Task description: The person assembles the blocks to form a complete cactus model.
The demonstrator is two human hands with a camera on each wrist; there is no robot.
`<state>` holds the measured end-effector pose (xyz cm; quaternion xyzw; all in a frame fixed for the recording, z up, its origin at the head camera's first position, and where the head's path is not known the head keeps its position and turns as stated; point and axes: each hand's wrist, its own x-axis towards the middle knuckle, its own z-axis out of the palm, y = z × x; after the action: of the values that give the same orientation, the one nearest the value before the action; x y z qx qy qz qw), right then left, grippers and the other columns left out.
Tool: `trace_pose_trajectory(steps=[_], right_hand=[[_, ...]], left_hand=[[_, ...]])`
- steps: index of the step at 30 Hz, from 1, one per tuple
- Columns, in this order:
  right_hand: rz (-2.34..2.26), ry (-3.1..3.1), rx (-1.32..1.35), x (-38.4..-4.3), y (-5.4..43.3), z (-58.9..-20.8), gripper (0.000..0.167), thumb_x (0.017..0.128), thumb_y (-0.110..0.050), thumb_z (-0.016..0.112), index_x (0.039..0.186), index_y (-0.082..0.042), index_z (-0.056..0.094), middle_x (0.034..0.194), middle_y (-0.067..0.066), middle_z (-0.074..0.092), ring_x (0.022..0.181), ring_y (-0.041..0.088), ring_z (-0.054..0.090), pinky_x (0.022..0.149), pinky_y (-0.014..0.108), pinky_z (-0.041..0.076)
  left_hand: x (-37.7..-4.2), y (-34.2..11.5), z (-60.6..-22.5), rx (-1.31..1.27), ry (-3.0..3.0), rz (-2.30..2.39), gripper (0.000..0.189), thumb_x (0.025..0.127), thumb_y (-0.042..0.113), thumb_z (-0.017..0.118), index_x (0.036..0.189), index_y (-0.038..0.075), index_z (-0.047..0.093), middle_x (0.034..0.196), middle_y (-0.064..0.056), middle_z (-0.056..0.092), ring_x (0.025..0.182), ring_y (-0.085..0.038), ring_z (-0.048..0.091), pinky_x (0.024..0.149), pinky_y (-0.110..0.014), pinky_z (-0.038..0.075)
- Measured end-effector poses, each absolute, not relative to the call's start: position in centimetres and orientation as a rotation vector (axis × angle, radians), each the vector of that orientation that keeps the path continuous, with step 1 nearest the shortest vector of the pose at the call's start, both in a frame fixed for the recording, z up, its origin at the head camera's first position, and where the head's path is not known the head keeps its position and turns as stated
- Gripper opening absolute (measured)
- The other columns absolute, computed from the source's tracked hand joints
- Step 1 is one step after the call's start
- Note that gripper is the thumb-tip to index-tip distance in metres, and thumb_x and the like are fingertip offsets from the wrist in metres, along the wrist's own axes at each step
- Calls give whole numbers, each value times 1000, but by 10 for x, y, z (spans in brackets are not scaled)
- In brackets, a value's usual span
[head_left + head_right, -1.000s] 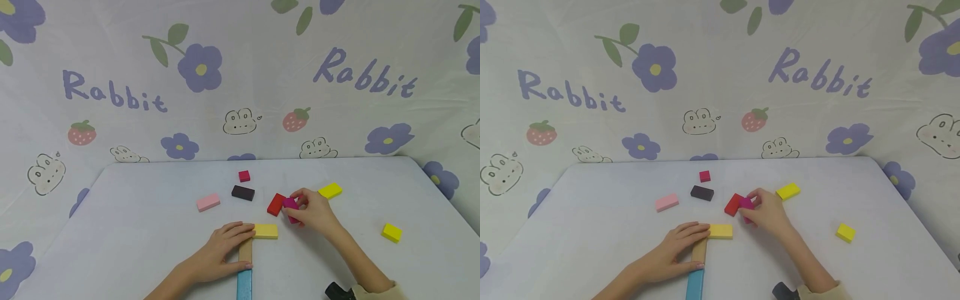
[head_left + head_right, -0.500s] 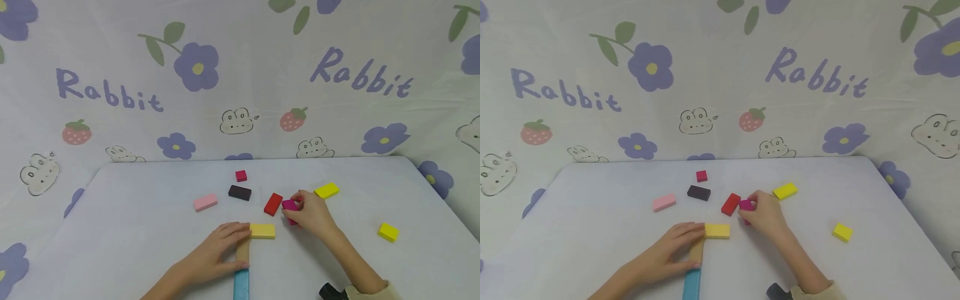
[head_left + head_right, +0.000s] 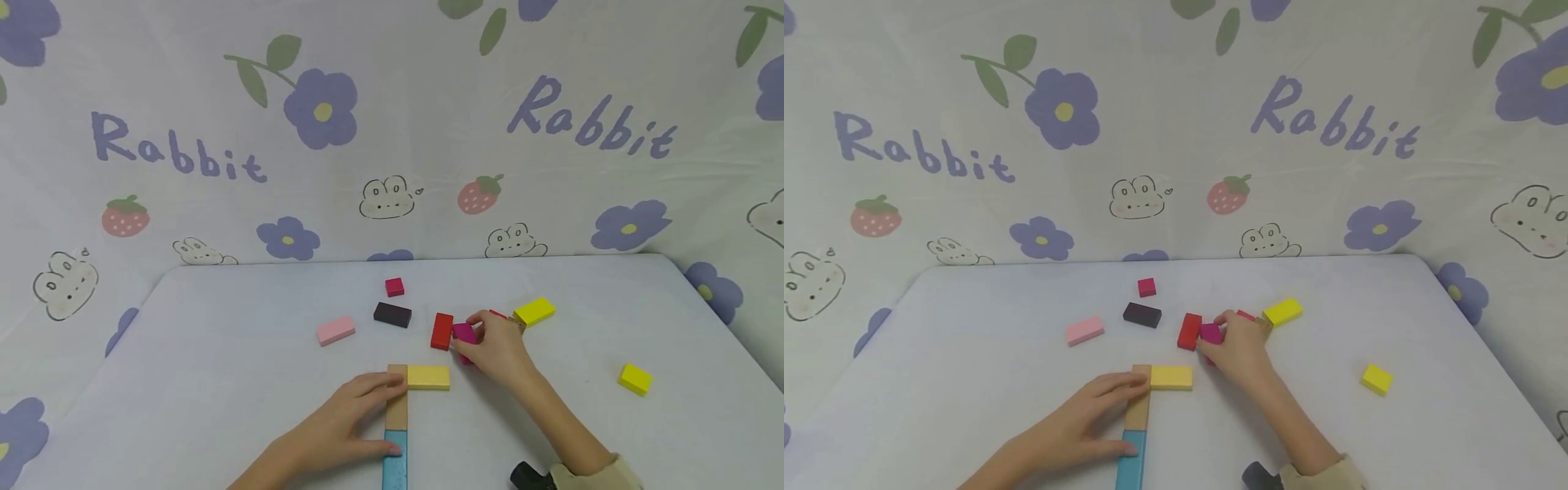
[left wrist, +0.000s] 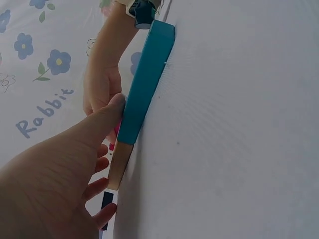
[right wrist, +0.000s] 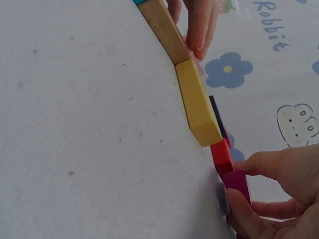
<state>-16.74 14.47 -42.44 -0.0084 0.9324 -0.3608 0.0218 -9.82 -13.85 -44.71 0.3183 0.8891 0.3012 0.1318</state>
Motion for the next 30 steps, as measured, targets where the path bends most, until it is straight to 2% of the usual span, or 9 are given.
trace_pose_trajectory(steps=[8,11,14,18,24,30], right_hand=[[-1163,2868,-51,-170,143,-427,53,90,-22,85,130,5,63,100,17,70,84,24,63,67,30,61],[-1195,2818,-95,-171,146,-425,53,90,-20,85,131,5,63,102,16,69,88,25,63,68,30,61],[-1229,2740,-133,-173,151,-422,55,89,-17,85,134,5,62,107,16,69,97,27,64,73,31,63],[-1294,2627,-189,-177,158,-423,61,89,-14,85,140,6,58,114,18,68,101,26,66,78,33,64],[-1379,2538,-259,-179,167,-429,59,93,-11,80,143,6,55,118,19,67,100,24,65,80,31,63],[-1418,2504,-256,-179,163,-433,56,93,-12,80,142,3,58,118,18,68,96,22,63,79,28,62]], left_hand=[[-97,-139,-450,920,2580,875,75,94,59,74,158,28,51,165,9,42,152,-22,39,121,-56,40],[-97,-139,-451,931,2579,886,74,94,60,73,158,28,51,166,9,41,152,-22,39,121,-56,40],[-96,-139,-451,928,2573,892,74,95,60,72,158,28,51,166,9,41,153,-22,39,121,-57,39],[-96,-138,-451,917,2572,891,74,94,59,73,158,28,51,166,9,41,152,-23,38,121,-59,39],[-96,-138,-452,943,2580,903,73,94,59,73,157,27,52,165,9,42,151,-22,40,121,-57,40],[-96,-139,-451,920,2571,918,73,94,59,73,157,29,52,165,10,42,152,-22,39,121,-59,39]])
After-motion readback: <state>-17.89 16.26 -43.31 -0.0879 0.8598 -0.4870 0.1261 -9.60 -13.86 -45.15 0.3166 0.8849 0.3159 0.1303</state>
